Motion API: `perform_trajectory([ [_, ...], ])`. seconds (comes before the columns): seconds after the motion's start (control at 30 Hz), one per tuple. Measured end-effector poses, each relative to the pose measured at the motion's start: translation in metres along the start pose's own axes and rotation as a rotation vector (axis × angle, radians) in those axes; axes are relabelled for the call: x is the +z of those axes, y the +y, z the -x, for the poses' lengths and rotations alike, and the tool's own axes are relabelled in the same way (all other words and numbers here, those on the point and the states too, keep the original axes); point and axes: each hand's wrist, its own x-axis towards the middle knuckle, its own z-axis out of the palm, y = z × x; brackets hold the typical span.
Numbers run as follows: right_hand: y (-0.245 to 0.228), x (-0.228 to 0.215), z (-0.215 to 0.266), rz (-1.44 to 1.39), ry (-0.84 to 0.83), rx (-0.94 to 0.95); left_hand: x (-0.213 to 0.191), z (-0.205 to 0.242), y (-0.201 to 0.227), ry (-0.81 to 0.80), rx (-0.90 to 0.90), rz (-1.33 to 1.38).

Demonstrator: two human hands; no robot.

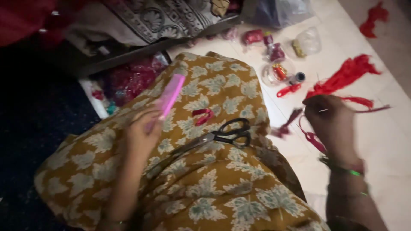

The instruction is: Attaching and aligning tassels on the border of a red decorative cloth using thread and tools.

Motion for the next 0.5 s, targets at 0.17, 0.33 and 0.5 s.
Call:
perform_trajectory([
  [0.17,-0.152,-0.039,-0.021,-0.137,-0.159,-0.326,0.002,-0.028,0.085,-0.158,0.398,0.256],
  [0.33,-0.223,-0.024,-0.047,-0.531,-0.335,-0.731,-0.005,-0.03,0.16,-0.206,0.719,0.337],
  [0.5,-0.263,-0.042,-0.076,-0.987,-0.15,-0.554,0.001,-0.022,0.103,-0.338,0.516,0.36],
])
